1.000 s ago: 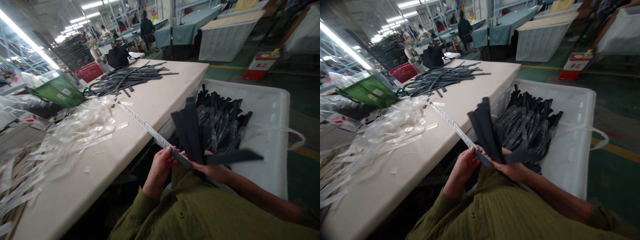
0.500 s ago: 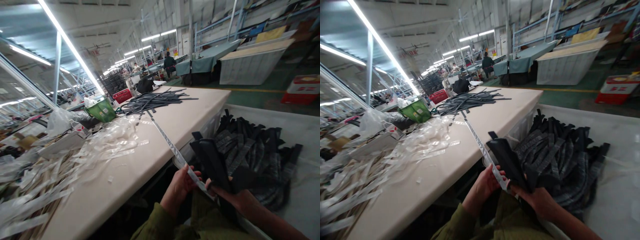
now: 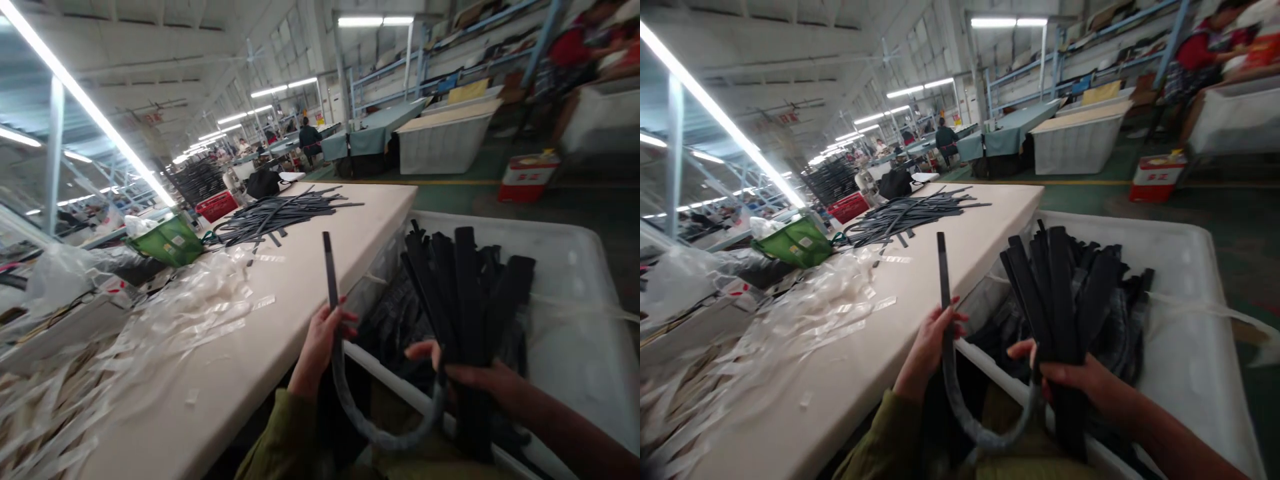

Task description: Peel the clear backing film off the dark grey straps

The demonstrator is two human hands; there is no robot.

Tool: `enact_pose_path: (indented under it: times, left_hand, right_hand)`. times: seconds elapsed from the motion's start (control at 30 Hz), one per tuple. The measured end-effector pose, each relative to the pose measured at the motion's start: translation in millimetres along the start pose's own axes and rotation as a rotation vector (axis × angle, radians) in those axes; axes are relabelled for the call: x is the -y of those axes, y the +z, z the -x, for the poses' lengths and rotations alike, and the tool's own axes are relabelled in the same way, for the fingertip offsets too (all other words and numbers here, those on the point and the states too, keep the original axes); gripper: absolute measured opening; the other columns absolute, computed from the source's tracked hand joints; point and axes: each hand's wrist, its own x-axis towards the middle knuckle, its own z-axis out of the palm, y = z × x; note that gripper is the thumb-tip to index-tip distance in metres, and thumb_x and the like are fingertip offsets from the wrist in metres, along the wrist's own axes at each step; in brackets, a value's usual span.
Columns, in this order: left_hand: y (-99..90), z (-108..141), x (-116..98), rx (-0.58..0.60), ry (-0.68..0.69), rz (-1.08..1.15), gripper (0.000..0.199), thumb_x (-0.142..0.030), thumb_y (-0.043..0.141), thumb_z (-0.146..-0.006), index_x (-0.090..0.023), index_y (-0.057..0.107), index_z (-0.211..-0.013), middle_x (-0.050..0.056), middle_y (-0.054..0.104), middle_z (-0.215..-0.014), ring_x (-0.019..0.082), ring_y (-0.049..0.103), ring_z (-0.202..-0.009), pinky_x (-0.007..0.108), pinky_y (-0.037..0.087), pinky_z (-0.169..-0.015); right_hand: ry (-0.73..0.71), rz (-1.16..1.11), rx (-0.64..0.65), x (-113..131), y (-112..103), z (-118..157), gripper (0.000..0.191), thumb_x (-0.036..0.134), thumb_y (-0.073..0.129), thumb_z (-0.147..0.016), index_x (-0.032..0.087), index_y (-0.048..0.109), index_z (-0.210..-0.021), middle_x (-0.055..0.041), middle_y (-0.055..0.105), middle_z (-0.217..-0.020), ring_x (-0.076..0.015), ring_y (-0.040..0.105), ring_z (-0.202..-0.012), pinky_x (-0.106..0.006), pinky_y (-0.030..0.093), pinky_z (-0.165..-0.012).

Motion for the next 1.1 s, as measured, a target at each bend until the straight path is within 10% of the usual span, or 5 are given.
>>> enact_pose_path:
  times: [0.13,0.27,0.4,0.9,1.1]
  left_hand:
    - [2.0,54,46,0.311,-0.157,-0.263,0.047,-0.049,0.07,-0.082,-0.015,0.07,-0.115,0.007,0.074,-0.083,0.012,0.063,-0.058,0.023,0.042,-0.056]
    - [-9.9,73,64,0.32,-0.256,-0.273,0.052,-0.054,0.07,-0.081,-0.016,0.07,-0.115,0.006,0.073,-0.083,0.013,0.062,-0.057,0.023,0.04,-0.056]
    - [-16.1,72,62,0.282,-0.257,-0.261,0.055,-0.057,0.07,-0.08,-0.016,0.069,-0.117,0.007,0.073,-0.084,0.013,0.062,-0.058,0.023,0.038,-0.055]
    - [-8.6,80,67,0.437,-0.267,-0.387,0.045,-0.05,0.062,-0.089,-0.015,0.069,-0.117,0.007,0.07,-0.086,0.013,0.061,-0.061,0.023,0.035,-0.057]
    - [21.0,75,38,0.51,-0.031,-0.495,0.051,-0.048,0.06,-0.09,-0.019,0.061,-0.132,0.008,0.07,-0.116,0.026,0.061,-0.11,0.032,0.044,-0.095]
  right_hand:
    - [0.023,-0.261,-0.096,18,-2,-20,0.063,0.047,0.072,-0.081,0.018,0.06,-0.136,-0.0001,0.064,-0.067,-0.0156,0.058,-0.062,-0.025,0.048,-0.057]
    - [-0.03,-0.366,-0.159,18,-1,-24,0.052,0.043,0.077,-0.075,0.017,0.071,-0.119,-0.0005,0.064,-0.064,-0.0146,0.055,-0.058,-0.024,0.047,-0.053]
    - [-0.05,-0.414,-0.142,16,0,-21,0.03,0.042,0.077,-0.075,0.018,0.074,-0.094,-0.0067,0.073,-0.086,-0.0127,0.054,-0.057,-0.024,0.046,-0.051]
    - [-0.065,-0.363,-0.066,19,-1,-24,0.058,0.041,0.076,-0.079,0.016,0.064,-0.13,-0.0008,0.066,-0.073,-0.0132,0.059,-0.064,-0.023,0.05,-0.06]
    - [-0.101,-0.315,-0.076,18,6,-20,0.044,0.044,0.074,-0.081,0.013,0.073,-0.112,-0.002,0.067,-0.068,-0.0136,0.061,-0.061,-0.022,0.051,-0.057]
